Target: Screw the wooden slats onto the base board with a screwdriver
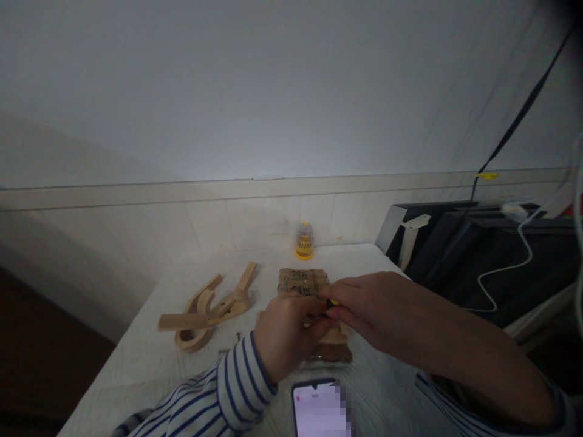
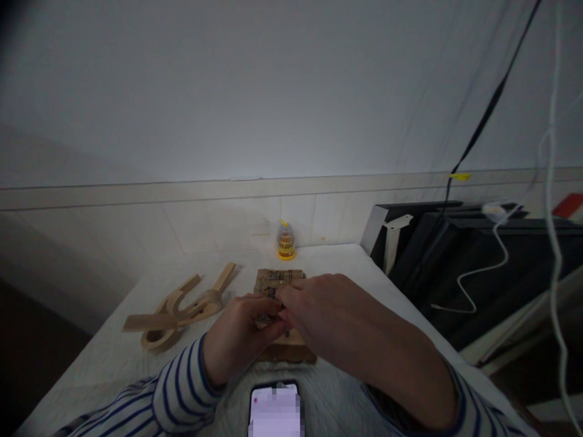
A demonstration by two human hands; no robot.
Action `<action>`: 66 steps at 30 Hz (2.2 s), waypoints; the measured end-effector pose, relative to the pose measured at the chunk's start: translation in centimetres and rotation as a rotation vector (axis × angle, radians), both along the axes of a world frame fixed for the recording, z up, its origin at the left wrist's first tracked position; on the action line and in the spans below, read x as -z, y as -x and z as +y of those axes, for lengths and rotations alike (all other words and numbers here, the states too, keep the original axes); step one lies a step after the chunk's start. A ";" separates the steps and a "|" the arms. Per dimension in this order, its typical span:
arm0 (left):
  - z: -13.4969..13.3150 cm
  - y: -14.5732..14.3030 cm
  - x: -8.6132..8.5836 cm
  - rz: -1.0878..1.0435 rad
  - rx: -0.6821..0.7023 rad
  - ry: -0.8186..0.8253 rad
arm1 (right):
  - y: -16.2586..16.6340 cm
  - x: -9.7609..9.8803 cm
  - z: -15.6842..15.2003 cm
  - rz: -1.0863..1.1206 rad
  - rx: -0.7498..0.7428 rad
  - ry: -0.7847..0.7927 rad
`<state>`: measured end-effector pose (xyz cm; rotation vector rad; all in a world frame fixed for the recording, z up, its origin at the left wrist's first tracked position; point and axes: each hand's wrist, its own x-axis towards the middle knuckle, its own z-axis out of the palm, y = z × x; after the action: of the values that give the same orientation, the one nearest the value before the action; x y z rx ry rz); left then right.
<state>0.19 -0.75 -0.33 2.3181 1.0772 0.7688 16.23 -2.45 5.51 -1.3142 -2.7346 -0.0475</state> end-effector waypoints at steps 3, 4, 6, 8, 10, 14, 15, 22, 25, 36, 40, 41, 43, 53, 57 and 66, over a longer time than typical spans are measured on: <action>0.1 0.1 0.1 0.007 0.013 0.016 | -0.1 0.5 0.2 -0.035 0.012 -0.023; 0.2 0.1 0.1 0.009 0.016 0.023 | -0.1 0.7 0.2 -0.046 0.013 -0.032; 0.2 0.2 0.1 0.008 0.029 0.033 | -0.1 1.0 0.3 -0.062 0.005 -0.057; 0.3 0.2 0.1 0.000 0.053 0.040 | -0.1 1.1 0.2 -0.068 0.002 -0.078; 0.3 0.3 0.0 -0.007 0.072 0.051 | -0.1 1.1 0.1 -0.065 0.010 -0.087; 0.3 0.3 -0.2 -0.003 0.089 0.062 | -0.1 1.1 -0.1 -0.070 0.012 -0.102; 0.4 0.3 -0.2 -0.002 0.090 0.062 | -0.2 1.1 -0.1 -0.077 0.012 -0.104; 0.2 0.0 0.0 -0.020 0.041 0.046 | 0.0 0.9 0.1 -0.099 0.042 -0.124; -0.1 -0.4 0.2 -0.021 -0.051 0.002 | 0.0 0.8 0.2 -0.077 0.038 -0.105; 0.0 -0.4 0.8 0.012 -0.133 -0.039 | 0.3 -0.4 -0.1 0.050 -0.023 0.019; -0.1 -0.5 0.8 -0.008 -0.130 -0.056 | 0.0 -0.6 -0.1 0.112 -0.060 0.062; -0.1 -0.5 0.8 -0.013 -0.127 -0.060 | 0.0 -0.6 0.0 0.116 -0.064 0.068; -0.1 -0.5 0.9 -0.015 -0.123 -0.063 | 0.0 -0.5 0.0 0.107 -0.068 0.083; -0.3 -0.5 0.4 0.007 -0.106 -0.048 | 0.1 0.1 0.3 0.082 -0.069 0.076; -0.2 -0.4 0.3 -0.035 -0.066 -0.019 | 0.3 0.0 0.2 0.066 -0.041 0.070; -0.1 -0.1 0.0 -0.057 -0.017 0.037 | 0.1 0.7 0.2 0.006 -0.032 -0.028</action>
<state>0.31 -0.85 -0.34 2.2447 1.0787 0.8099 16.18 -2.25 4.77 -1.2615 -2.7385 -0.0790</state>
